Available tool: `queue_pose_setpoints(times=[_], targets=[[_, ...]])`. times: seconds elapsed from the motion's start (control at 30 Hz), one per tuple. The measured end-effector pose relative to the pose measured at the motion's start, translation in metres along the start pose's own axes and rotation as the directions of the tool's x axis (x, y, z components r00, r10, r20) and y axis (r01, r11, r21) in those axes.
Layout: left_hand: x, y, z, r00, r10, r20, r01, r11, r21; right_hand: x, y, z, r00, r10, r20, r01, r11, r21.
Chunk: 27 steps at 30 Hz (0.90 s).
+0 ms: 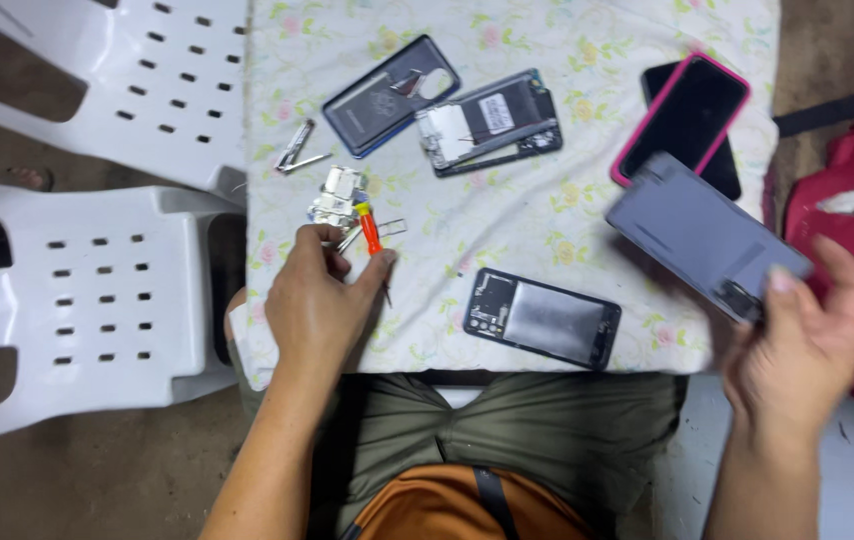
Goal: The person uses a screwdriver to remove screws from the internal frame of a disassembled smartphone. They then place the back cover onto the phone body and align it. The person continues to work on the internal components of the device, manipulating small parts with the screwdriver and their fingers.
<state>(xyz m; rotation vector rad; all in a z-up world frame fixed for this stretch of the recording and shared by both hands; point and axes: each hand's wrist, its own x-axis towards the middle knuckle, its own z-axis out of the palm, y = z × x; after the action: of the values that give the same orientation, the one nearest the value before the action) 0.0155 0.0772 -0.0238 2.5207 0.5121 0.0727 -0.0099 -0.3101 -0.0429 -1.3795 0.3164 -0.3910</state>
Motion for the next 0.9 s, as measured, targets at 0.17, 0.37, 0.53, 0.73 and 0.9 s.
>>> queue_pose_setpoints(times=[0.17,0.37,0.53,0.73,0.9], targets=[[0.003,0.002,0.009,0.997,0.072,0.009,-0.073,0.996,0.050,0.023,-0.008,0.045,0.974,0.228,-0.001,-0.223,0.952,0.211],[-0.002,0.003,0.016,0.996,0.063,0.059,-0.035,0.915,-0.401,0.018,-0.008,0.023,0.966,-0.128,0.223,0.212,0.887,-0.410],[-0.022,0.039,0.041,0.943,0.297,0.151,-0.070,0.620,-0.782,-0.015,0.021,0.000,0.979,0.037,0.200,0.046,0.916,-0.400],[-0.046,0.111,0.093,0.898,0.418,0.139,-0.189,0.651,-0.735,-0.028,0.034,0.008,0.967,-0.157,0.203,0.251,0.741,-0.623],[-0.051,0.133,0.125,0.857,0.512,0.055,-0.342,0.646,-0.682,-0.025,0.031,0.009,0.967,-0.159,0.197,0.252,0.687,-0.682]])
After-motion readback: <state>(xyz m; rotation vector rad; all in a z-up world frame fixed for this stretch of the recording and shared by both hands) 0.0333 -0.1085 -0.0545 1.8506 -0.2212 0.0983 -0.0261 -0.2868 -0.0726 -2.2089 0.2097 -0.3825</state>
